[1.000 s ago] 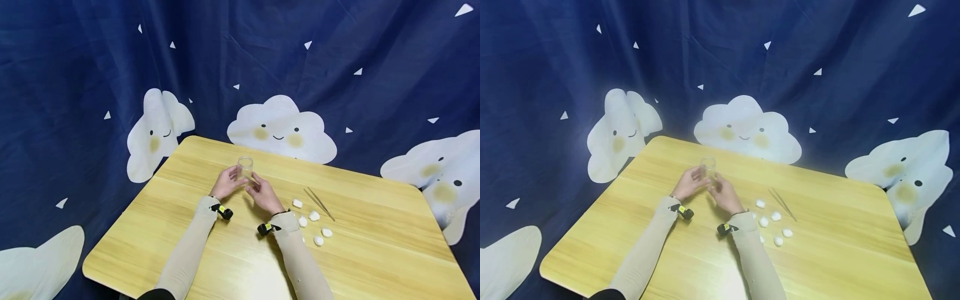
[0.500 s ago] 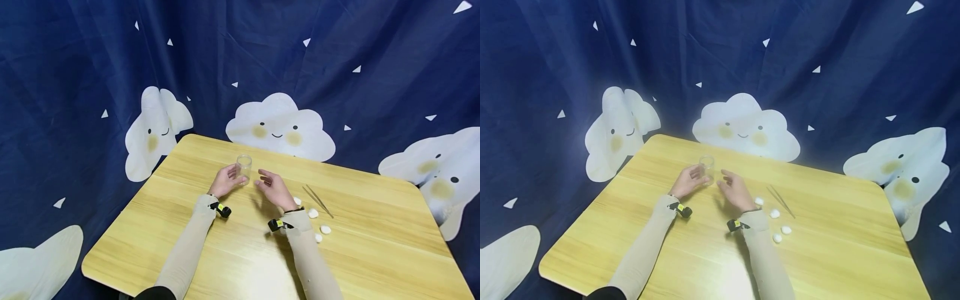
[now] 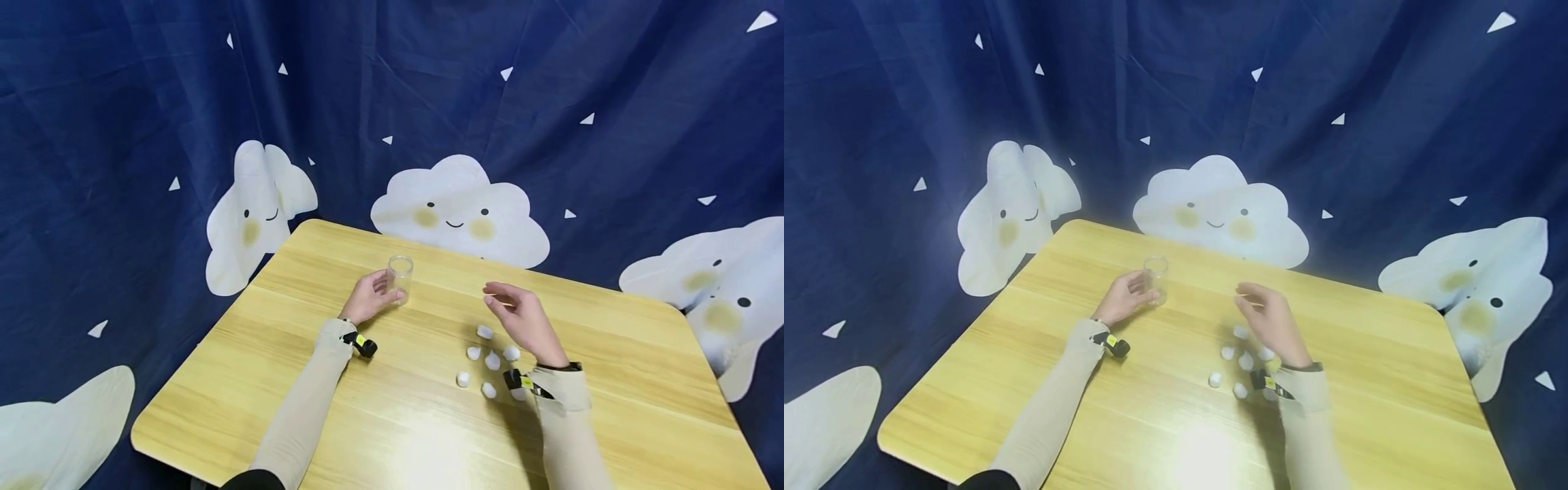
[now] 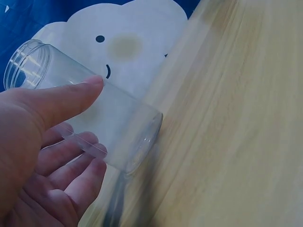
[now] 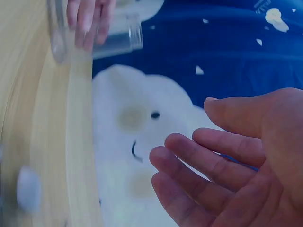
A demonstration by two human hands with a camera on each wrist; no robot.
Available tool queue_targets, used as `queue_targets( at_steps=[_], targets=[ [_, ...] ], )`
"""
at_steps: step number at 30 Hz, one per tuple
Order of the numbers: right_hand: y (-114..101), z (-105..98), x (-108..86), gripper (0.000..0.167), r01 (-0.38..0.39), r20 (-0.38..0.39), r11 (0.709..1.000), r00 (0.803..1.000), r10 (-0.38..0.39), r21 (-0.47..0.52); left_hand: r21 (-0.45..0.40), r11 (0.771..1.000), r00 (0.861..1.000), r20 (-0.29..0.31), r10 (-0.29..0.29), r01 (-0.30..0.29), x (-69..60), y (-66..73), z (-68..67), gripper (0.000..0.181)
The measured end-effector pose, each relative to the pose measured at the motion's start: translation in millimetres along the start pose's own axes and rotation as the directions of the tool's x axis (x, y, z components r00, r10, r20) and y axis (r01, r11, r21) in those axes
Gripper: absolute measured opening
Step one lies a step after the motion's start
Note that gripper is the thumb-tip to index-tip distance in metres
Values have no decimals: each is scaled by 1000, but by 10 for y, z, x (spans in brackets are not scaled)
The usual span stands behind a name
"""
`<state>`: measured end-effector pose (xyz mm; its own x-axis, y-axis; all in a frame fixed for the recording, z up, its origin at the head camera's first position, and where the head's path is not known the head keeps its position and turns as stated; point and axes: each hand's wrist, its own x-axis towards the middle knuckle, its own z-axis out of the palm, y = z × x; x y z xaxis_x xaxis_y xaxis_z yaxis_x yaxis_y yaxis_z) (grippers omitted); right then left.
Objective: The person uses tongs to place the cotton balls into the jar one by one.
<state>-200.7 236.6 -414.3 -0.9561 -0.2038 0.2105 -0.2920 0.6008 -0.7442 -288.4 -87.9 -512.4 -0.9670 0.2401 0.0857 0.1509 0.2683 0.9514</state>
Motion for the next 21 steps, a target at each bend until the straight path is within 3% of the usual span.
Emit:
queue_targets(
  at_steps=[10, 21],
  targets=[
    [273, -284, -153, 37, -31, -89, 992, 996, 20, -124, -29, 1000, 1000, 4, -8, 8, -37, 7, -3, 68],
    [576, -457, -279, 37, -93, -86, 970, 993, 75, -226, -24, 1000, 1000, -1, 6, -6, -9, -70, 12, 66]
  ],
)
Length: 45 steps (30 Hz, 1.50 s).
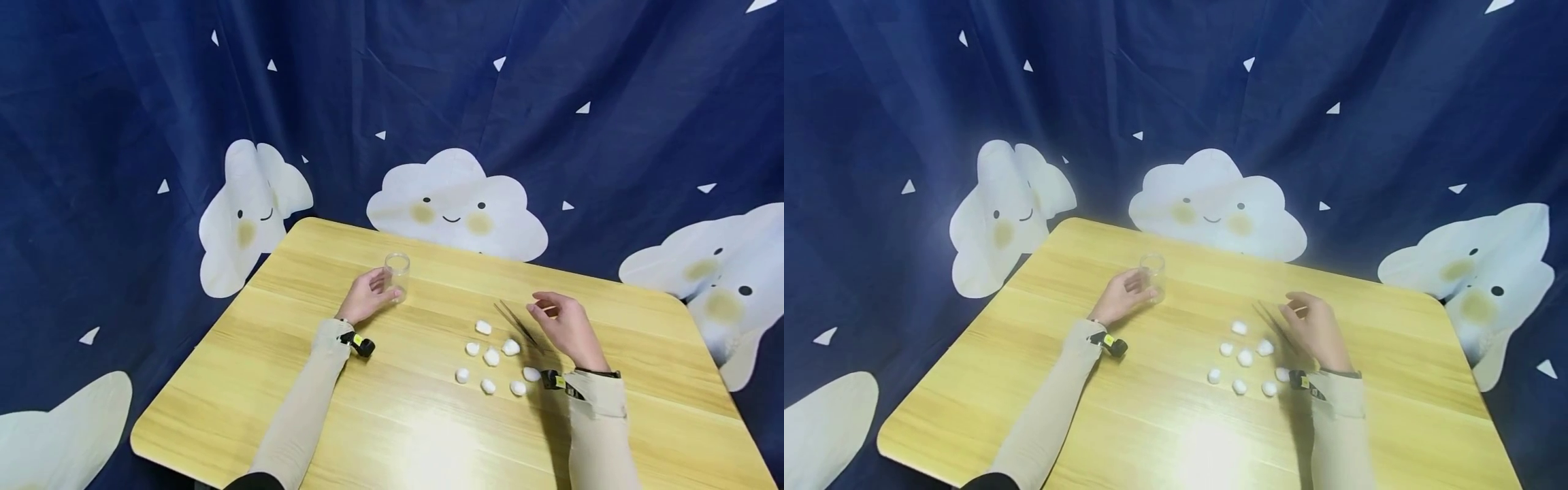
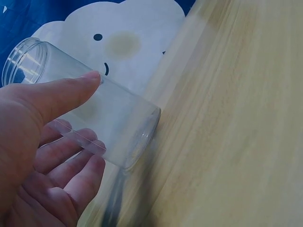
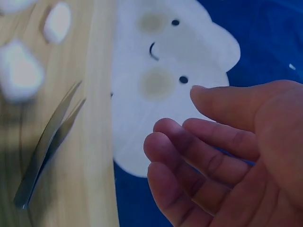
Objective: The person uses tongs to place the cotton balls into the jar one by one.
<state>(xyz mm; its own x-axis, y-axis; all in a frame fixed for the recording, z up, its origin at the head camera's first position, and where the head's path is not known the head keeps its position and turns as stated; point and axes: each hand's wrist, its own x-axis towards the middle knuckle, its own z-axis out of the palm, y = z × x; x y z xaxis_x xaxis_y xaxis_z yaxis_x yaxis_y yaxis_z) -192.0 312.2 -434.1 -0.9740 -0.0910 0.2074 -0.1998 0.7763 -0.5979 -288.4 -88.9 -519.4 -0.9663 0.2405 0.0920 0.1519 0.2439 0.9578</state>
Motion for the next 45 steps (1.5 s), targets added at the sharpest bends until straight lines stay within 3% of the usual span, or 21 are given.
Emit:
queue_targets(
  at_steps=[7, 21, 28, 36, 45],
  targets=[
    [151, 43, 8, 41, -71, 106, 997, 992, 74, -40, -3, 1000, 1000, -7, -2, 2, -7, -12, -25, 67],
    [360, 155, 19, 33, -71, 222, 993, 971, 91, -97, 2, 1000, 1000, -9, -1, 1, -17, 15, -12, 67],
    [396, 206, 18, 20, -104, 257, 992, 959, 120, -76, 2, 1000, 1000, -4, -15, 15, -26, 53, 2, 67],
    [426, 242, -5, 20, -146, 301, 987, 941, 158, -60, -7, 1000, 1000, 7, -27, 27, -12, 58, 11, 68],
    [452, 270, -2, 16, -125, 306, 989, 941, 142, -77, -11, 1000, 1000, 15, -12, 12, 2, 51, 19, 68]
  ],
)
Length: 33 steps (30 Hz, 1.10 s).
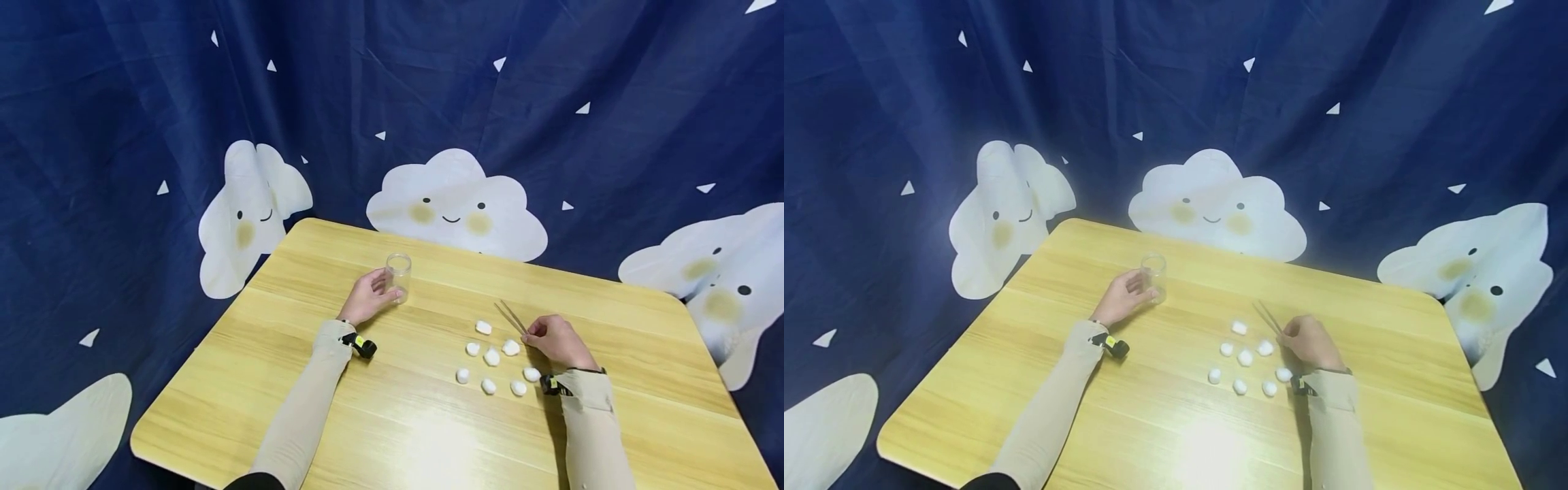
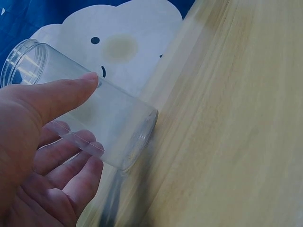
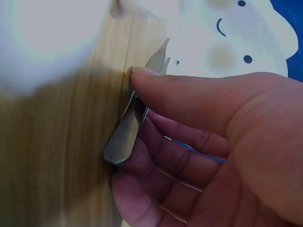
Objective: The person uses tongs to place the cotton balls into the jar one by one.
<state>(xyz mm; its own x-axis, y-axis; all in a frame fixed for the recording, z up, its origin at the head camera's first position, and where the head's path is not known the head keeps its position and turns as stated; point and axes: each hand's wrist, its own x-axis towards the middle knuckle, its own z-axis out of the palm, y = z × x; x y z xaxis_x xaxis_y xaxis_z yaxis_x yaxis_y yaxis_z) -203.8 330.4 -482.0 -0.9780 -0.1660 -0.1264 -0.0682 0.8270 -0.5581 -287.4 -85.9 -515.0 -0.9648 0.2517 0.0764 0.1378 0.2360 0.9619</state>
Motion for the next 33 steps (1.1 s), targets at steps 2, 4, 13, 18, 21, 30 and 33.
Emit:
queue_targets(
  at_steps=[2, 4, 13, 18, 21, 30, 33],
  targets=[
    [-4, -2, -2, 15, 7, 3, 1000, 1000, -7, 2, 2, 1000, 1000, -3, 5, -5, -1, -6, 2, 67],
    [-6, -4, -8, 14, 13, 7, 1000, 1000, -13, -1, 4, 1000, 1000, -2, 12, -12, -1, -6, 5, 67],
    [-33, -74, -58, 15, 8, 31, 1000, 999, -7, -29, -13, 1000, 1000, 12, 1, -1, -10, 6, 3, 69],
    [-91, -162, -115, 16, 13, -2, 1000, 1000, -13, -18, -7, 1000, 1000, 8, 4, -4, -6, 9, -1, 68],
    [-127, -199, -133, 16, 17, -4, 999, 1000, -17, 28, -2, 1000, 1000, 6, 11, -11, -4, 1, -3, 67],
    [-160, -246, -151, 40, 38, 32, 963, 998, -49, 266, -2, 1000, 1000, -6, 22, -22, 9, -37, -6, 66],
    [-162, -261, -153, 41, 77, 17, 964, 996, -85, 254, 4, 1000, 1000, -5, 16, -16, 3, -21, 1, 67]
  ],
)
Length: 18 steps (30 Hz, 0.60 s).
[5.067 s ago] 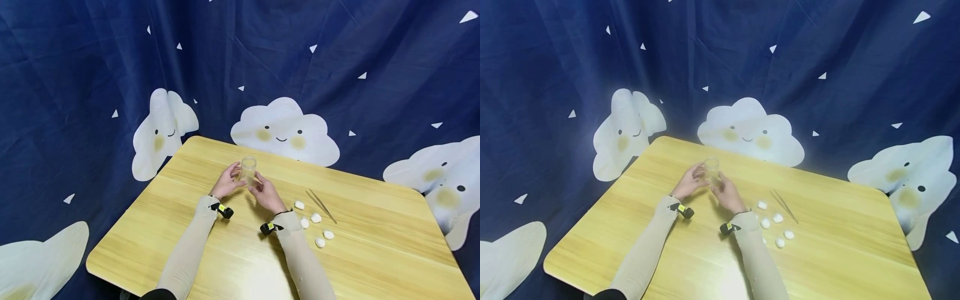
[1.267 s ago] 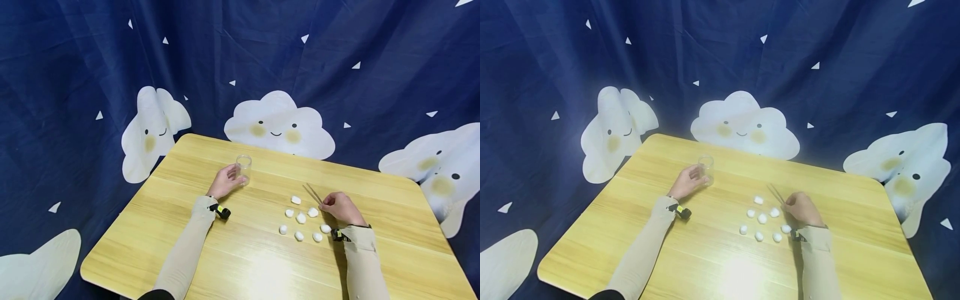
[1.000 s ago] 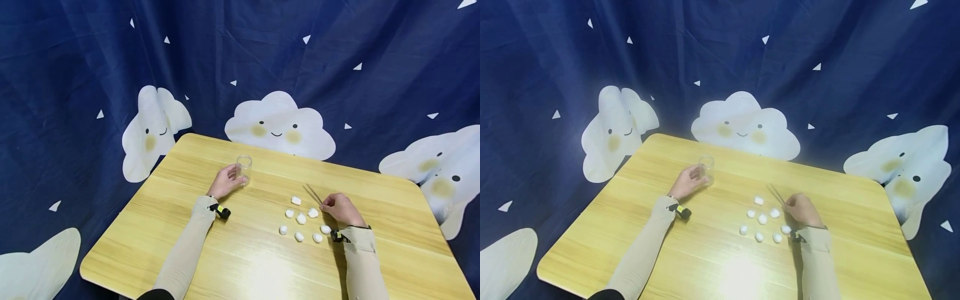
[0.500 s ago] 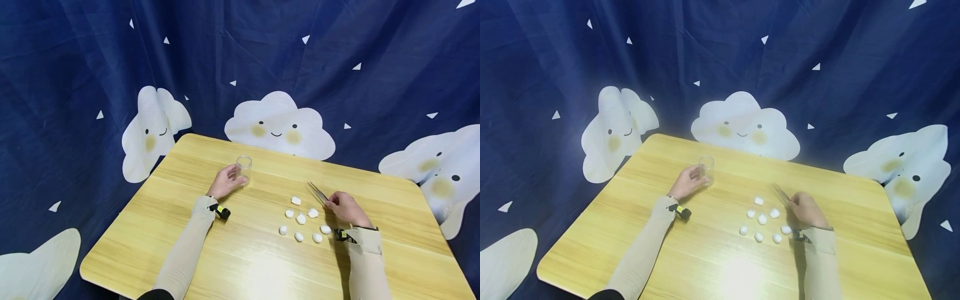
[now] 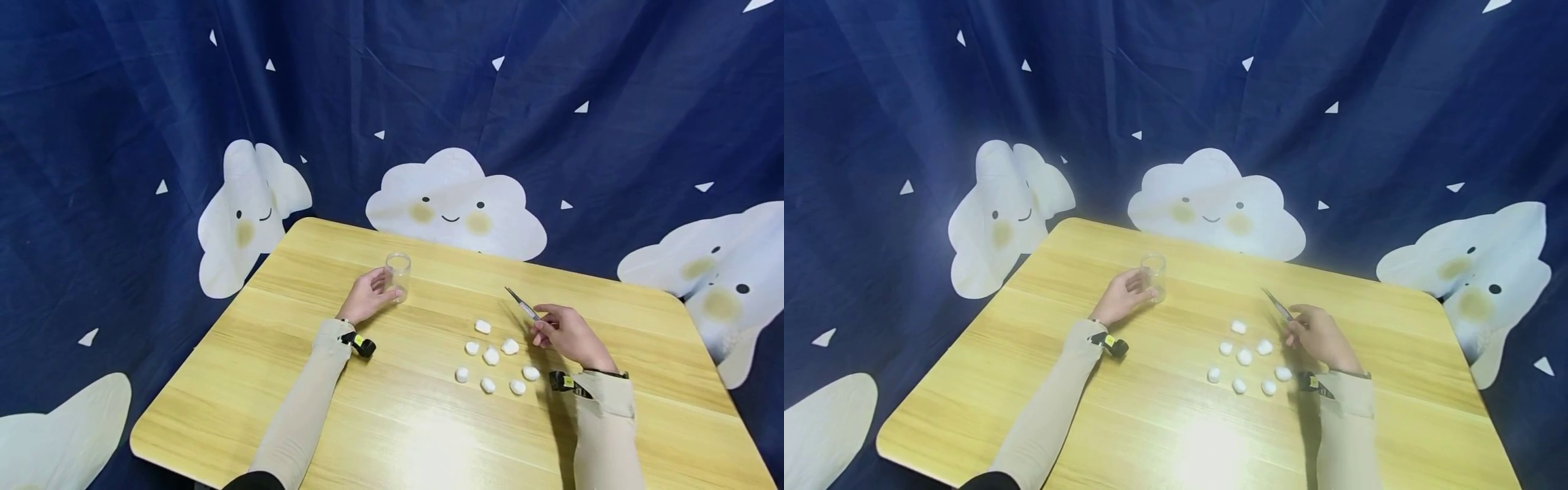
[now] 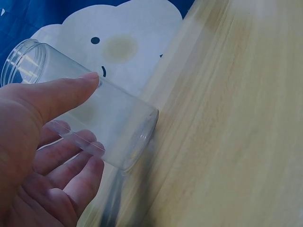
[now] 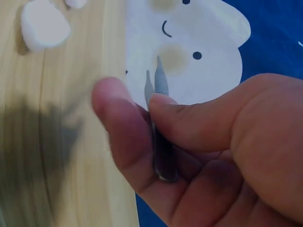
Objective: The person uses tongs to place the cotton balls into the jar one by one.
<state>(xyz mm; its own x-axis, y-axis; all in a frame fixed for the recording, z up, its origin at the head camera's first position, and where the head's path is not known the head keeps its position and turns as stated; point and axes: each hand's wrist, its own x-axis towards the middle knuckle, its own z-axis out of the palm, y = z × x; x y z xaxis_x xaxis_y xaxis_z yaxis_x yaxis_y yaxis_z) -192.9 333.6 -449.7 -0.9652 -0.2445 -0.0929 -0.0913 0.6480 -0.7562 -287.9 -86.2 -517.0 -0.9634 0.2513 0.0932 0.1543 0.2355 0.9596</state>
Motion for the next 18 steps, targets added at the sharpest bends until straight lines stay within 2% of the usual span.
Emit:
queue_targets(
  at_steps=[8, 13, 18],
  targets=[
    [-95, -15, -16, 26, 24, -23, 984, 999, -29, -177, 15, 1000, 1000, 12, -10, 10, -25, 60, 0, 67],
    [-190, -24, -46, 34, 42, -17, 976, 999, -47, -214, 47, 999, 1000, 19, -22, 21, -36, 67, 6, 71],
    [-211, -24, -33, 39, 99, -46, 968, 993, -113, -231, 74, 997, 999, 23, -33, 32, -48, 78, -4, 72]
  ],
)
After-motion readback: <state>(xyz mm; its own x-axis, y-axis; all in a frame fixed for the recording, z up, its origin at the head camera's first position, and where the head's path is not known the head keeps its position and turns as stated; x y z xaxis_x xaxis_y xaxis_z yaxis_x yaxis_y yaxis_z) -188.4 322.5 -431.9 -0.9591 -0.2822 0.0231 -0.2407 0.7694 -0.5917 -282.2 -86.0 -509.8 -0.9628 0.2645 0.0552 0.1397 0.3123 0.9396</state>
